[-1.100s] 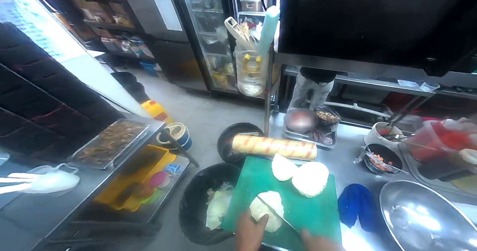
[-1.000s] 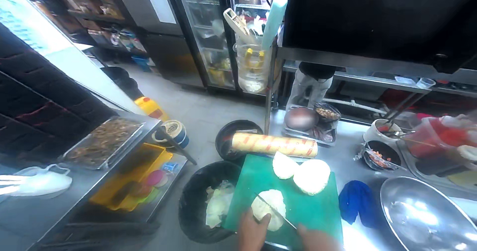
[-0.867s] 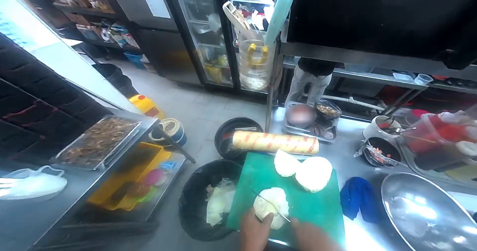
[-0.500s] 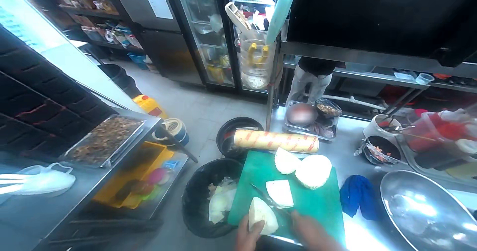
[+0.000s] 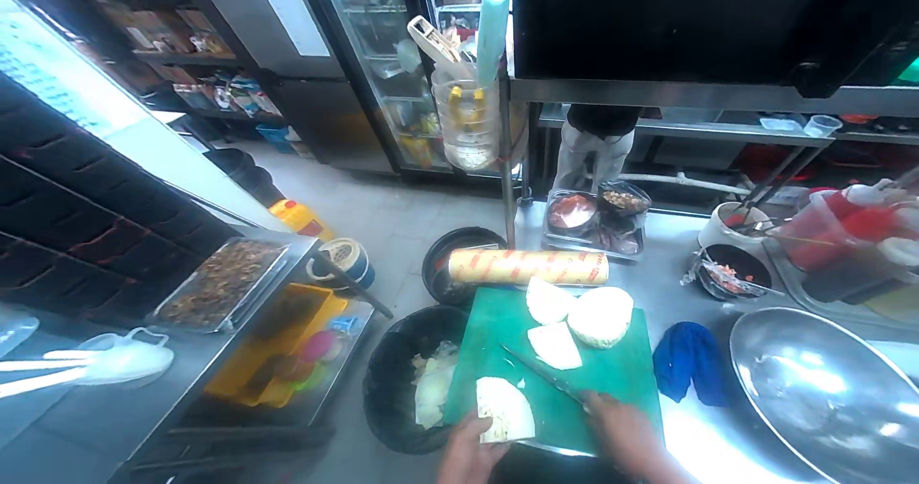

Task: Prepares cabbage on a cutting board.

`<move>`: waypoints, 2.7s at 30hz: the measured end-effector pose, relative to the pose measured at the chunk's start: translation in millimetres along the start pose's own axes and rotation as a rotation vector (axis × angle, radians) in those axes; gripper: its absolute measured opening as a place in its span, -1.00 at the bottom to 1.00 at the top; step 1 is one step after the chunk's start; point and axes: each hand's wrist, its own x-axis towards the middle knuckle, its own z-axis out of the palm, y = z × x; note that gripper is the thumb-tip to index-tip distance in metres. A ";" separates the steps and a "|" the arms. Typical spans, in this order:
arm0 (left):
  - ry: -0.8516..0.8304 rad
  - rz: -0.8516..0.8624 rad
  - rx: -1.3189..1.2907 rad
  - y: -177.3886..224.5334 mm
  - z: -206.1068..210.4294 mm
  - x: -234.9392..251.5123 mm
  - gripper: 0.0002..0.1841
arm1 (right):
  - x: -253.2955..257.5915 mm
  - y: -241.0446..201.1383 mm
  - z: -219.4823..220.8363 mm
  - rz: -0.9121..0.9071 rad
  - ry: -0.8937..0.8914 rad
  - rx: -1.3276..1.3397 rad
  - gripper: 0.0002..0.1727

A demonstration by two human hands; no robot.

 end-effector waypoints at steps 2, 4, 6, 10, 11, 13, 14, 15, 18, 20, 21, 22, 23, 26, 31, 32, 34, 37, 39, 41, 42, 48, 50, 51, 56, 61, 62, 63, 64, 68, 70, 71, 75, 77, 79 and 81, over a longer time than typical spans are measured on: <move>-0.073 0.006 -0.086 0.9 0.3 -5.3 -0.44 | -6.1 2.6 5.3 0.007 0.005 0.008 -0.50; -0.091 0.029 -0.128 1.0 2.8 -8.7 -0.43 | -12.4 0.7 3.7 0.019 0.017 0.042 -0.49; -0.083 0.035 -0.176 0.3 3.7 -6.7 -0.42 | -18.0 -0.7 1.9 0.010 0.059 0.091 -0.48; -0.009 0.023 -0.214 -0.1 8.9 0.2 -0.46 | -21.9 -4.1 -7.0 -0.009 0.032 0.201 -0.48; 0.022 0.023 -0.222 1.0 12.9 -0.6 -0.48 | -21.5 -4.7 -10.6 -0.001 -0.004 0.227 -0.46; 0.054 0.013 -0.244 5.1 18.0 -1.2 -0.52 | -21.4 -3.7 -13.4 -0.009 -0.037 0.249 -0.45; 0.064 0.009 -0.261 7.4 19.0 -0.1 -0.52 | -22.0 -1.6 -12.7 -0.031 -0.034 0.245 -0.46; 0.072 0.007 -0.282 10.1 18.9 1.2 -0.52 | -23.2 0.9 -11.8 -0.054 -0.028 0.239 -0.46; 0.123 0.039 -0.337 21.6 17.8 0.4 -0.52 | -27.9 4.2 -14.0 -0.079 -0.045 0.221 -0.46; 0.154 0.075 -0.365 30.1 14.7 -2.3 -0.52 | -31.6 2.5 -18.7 -0.088 -0.032 0.206 -0.46; 0.167 0.090 -0.368 34.3 12.3 -2.9 -0.52 | -33.4 0.5 -20.8 -0.101 -0.001 0.209 -0.47; 0.180 0.101 -0.368 37.7 9.1 -2.7 -0.52 | -34.3 -2.1 -22.4 -0.123 0.042 0.220 -0.47; 0.194 0.108 -0.364 40.2 5.2 -2.1 -0.52 | -33.7 -5.2 -22.8 -0.156 0.092 0.239 -0.47; 0.234 0.103 -0.341 41.8 -3.5 1.5 -0.54 | -17.5 -17.7 -21.4 -0.227 0.159 0.254 -0.49; 0.240 0.103 -0.270 24.4 -3.6 1.9 -0.56 | 19.1 -56.0 -26.6 -0.069 -0.090 0.040 -0.52; 0.230 0.110 -0.254 21.0 -2.8 0.8 -0.55 | 20.1 -61.8 -26.8 -0.081 -0.067 0.045 -0.51; 0.210 0.126 -0.224 14.9 -2.3 -0.2 -0.56 | 21.4 -68.7 -27.3 -0.088 -0.043 0.053 -0.51; 0.176 0.140 -0.250 5.4 -9.8 1.2 -0.52 | 21.6 -67.4 -29.1 -0.041 -0.111 0.018 -0.52; 0.164 0.156 -0.245 4.3 -14.4 0.9 -0.45 | 18.7 -63.0 -25.1 -0.049 -0.067 0.037 -0.50; 0.149 0.190 -0.227 4.6 -18.3 0.3 -0.36 | 14.2 -58.1 -21.7 -0.052 -0.018 0.090 -0.49; 0.136 0.207 -0.216 4.7 -21.0 0.7 -0.31 | 11.7 -55.5 -22.3 -0.052 -0.026 0.123 -0.47; 0.067 0.235 -0.252 13.5 -24.7 -1.2 -0.27 | 4.4 -21.7 -5.2 -0.150 -0.164 0.181 -0.42; 0.032 0.241 -0.262 16.6 -25.3 0.5 -0.28 | 6.9 -11.6 1.7 -0.172 -0.219 0.202 -0.44; 0.012 0.246 -0.256 17.4 -26.7 2.5 -0.28 | 8.0 -9.1 2.7 -0.150 -0.231 0.212 -0.44; 0.022 0.258 -0.072 27.4 -25.8 9.5 -0.24 | 4.5 -9.7 -5.6 0.002 -0.115 0.225 -0.39; 0.118 0.233 0.045 34.3 -14.4 19.6 -0.30 | 1.7 -0.5 -5.4 -0.045 -0.160 0.269 -0.41; 0.149 0.269 0.109 33.7 -11.1 22.3 -0.28 | 0.8 0.1 -3.5 -0.039 -0.163 0.280 -0.40; 0.184 0.332 0.208 32.2 -7.6 25.2 -0.25 | -0.3 0.5 -1.1 -0.028 -0.159 0.297 -0.39; 0.220 0.408 0.338 30.2 -5.4 28.6 -0.21 | -1.1 1.1 2.1 -0.016 -0.151 0.319 -0.39; 0.344 0.721 1.001 19.2 -1.1 41.1 -0.16 | -3.5 3.6 8.2 0.021 -0.123 0.372 -0.39; 0.286 0.944 1.358 10.9 -9.4 51.2 -0.32 | -6.3 2.2 7.0 0.031 -0.116 0.383 -0.39; 0.234 1.071 1.536 7.0 -16.0 57.9 -0.38 | -7.8 1.7 6.7 0.032 -0.108 0.382 -0.40; 0.022 1.507 1.953 -3.9 -33.7 76.1 -0.70 | -13.4 3.3 4.2 0.003 -0.094 0.366 -0.40; -0.088 1.538 2.046 -2.8 -33.7 74.2 -0.64 | -15.2 2.1 -1.6 -0.022 -0.093 0.356 -0.40; -0.175 1.514 2.114 3.7 -26.8 70.7 -0.59 | -17.3 -0.9 -8.7 -0.046 -0.094 0.338 -0.41; -0.267 1.468 2.162 11.8 -20.0 67.3 -0.57 | -18.1 -3.8 -12.5 -0.062 -0.099 0.320 -0.42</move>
